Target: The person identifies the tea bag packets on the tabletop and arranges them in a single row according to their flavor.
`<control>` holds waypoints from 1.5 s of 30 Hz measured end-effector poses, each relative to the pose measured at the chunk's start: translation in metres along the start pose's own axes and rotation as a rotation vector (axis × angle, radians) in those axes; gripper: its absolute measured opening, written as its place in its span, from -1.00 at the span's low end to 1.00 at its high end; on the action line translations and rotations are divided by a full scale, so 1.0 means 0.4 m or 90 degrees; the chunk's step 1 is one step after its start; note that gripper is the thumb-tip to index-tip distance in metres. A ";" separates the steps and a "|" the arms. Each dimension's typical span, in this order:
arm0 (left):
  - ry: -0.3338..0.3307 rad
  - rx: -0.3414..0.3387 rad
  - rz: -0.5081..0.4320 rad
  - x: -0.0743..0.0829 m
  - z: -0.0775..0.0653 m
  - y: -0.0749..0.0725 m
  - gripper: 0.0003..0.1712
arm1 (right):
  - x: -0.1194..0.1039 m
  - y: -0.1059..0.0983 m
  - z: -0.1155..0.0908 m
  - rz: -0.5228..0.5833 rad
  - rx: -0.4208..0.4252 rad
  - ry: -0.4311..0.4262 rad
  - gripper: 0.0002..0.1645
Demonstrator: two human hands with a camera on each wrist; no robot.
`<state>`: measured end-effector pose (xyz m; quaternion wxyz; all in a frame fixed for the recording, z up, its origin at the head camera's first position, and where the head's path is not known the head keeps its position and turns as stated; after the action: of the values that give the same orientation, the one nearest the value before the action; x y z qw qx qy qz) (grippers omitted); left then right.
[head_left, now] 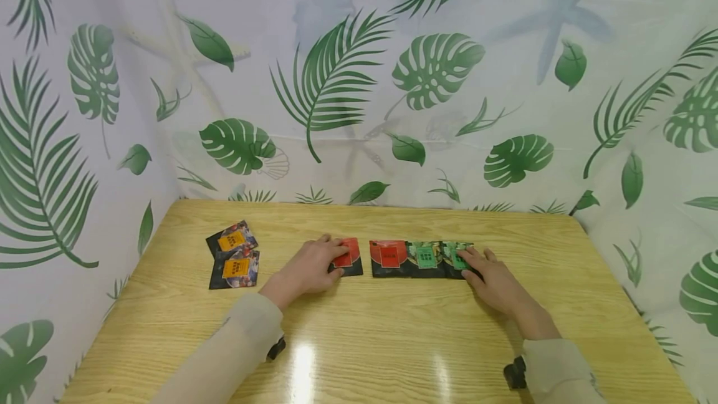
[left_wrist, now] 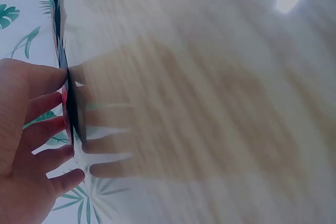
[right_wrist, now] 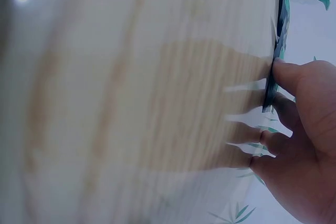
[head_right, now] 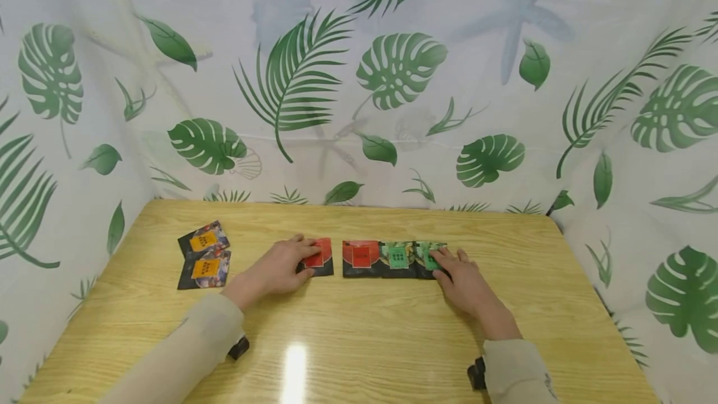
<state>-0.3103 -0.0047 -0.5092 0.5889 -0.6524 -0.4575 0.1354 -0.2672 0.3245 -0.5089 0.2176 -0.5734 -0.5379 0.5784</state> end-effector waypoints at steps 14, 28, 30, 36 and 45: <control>0.010 -0.008 -0.017 0.018 0.011 0.008 -0.40 | -0.003 0.000 0.002 -0.003 0.003 -0.002 -0.37; 0.029 -0.003 -0.006 0.034 0.021 0.005 -0.40 | -0.004 -0.002 0.002 0.000 0.004 0.000 -0.37; 0.033 -0.001 -0.008 0.035 0.022 0.004 -0.40 | -0.005 -0.002 0.001 0.002 0.003 0.002 -0.37; 0.040 0.000 -0.007 0.039 0.026 0.006 -0.40 | -0.004 -0.001 0.000 0.003 0.002 0.005 -0.36; 0.033 -0.004 -0.004 0.037 0.030 0.012 -0.39 | 0.001 0.001 0.000 0.006 0.006 0.004 -0.36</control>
<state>-0.3087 0.0147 -0.5114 0.5990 -0.6559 -0.4447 0.1149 -0.2672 0.3247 -0.5097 0.2191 -0.5768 -0.5317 0.5802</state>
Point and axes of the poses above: each hand's wrist, its own z-axis towards the middle knuckle, its own y-axis out of the palm, x = y × z, the point moved 9 cm from there along z, towards the middle knuckle, and after that the axes turned 13 degrees about -x, right-handed, at the moved point
